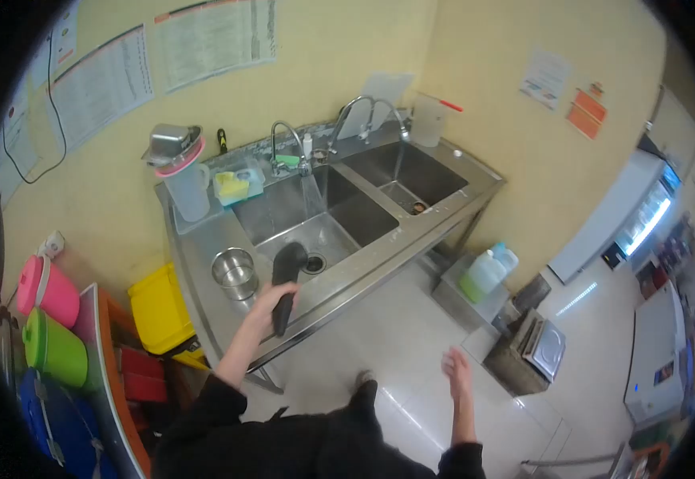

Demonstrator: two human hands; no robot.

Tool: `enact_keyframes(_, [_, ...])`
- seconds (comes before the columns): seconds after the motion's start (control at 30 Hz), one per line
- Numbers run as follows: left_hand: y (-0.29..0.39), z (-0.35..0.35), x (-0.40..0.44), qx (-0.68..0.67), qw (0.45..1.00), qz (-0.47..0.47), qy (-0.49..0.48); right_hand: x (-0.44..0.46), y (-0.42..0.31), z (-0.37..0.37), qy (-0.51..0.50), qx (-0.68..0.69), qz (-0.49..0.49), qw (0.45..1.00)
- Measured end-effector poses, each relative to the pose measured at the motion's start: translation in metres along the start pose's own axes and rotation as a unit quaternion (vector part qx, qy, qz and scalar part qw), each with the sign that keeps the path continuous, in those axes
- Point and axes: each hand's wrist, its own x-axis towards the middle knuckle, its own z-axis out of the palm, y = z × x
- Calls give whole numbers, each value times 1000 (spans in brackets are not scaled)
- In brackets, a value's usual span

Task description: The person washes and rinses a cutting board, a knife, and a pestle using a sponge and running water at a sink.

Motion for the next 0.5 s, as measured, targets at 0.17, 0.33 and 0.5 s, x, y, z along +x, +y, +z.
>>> enact_keyframes(0.17, [-25, 20, 208, 44, 990, 26, 133, 217, -110, 188, -232, -108, -87, 963])
enact_keyframes(0.33, [-21, 15, 305, 40, 981, -22, 190, 381, -49, 384, -393, -311, -158, 851])
enact_keyframes(0.5, [-40, -17, 406, 259, 921, 2, 292, 438, 23, 504, -242, -355, -253, 867])
